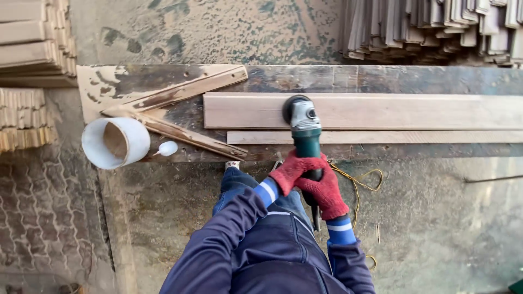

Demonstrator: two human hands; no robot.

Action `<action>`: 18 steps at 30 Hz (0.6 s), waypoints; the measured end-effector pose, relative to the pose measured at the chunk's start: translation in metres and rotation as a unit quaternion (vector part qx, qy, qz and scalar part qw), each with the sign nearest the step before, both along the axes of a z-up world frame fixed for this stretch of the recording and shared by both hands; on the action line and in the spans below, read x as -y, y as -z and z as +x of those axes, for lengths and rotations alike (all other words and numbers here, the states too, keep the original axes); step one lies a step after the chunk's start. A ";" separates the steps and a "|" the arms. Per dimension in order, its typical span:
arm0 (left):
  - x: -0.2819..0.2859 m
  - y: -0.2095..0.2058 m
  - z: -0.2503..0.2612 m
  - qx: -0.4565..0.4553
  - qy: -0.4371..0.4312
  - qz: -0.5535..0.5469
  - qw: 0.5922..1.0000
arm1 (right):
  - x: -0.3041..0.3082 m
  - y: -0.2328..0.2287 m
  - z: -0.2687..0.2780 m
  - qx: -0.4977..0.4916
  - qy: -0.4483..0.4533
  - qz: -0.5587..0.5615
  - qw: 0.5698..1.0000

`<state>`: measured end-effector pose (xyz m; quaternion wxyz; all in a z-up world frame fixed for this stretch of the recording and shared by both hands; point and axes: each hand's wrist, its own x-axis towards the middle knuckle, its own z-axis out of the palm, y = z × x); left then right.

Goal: Sanding a wooden plank using an angle grinder with a sanding disc attachment on a workbench.

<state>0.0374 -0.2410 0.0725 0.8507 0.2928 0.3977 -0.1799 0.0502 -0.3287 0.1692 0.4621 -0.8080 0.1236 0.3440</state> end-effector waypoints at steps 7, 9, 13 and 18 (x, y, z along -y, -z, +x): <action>0.047 0.028 0.018 0.011 0.010 0.014 1.000 | 0.044 0.019 -0.003 0.030 0.080 0.038 0.996; 0.054 0.017 0.026 0.022 0.047 0.007 0.999 | 0.061 0.027 -0.005 0.031 0.139 0.089 0.986; 0.044 -0.003 0.031 0.003 0.034 -0.018 0.999 | 0.050 0.008 -0.001 0.026 0.134 0.097 0.986; 0.011 0.004 0.021 -0.057 -0.037 -0.041 0.997 | 0.021 0.014 0.000 0.015 0.085 0.080 0.993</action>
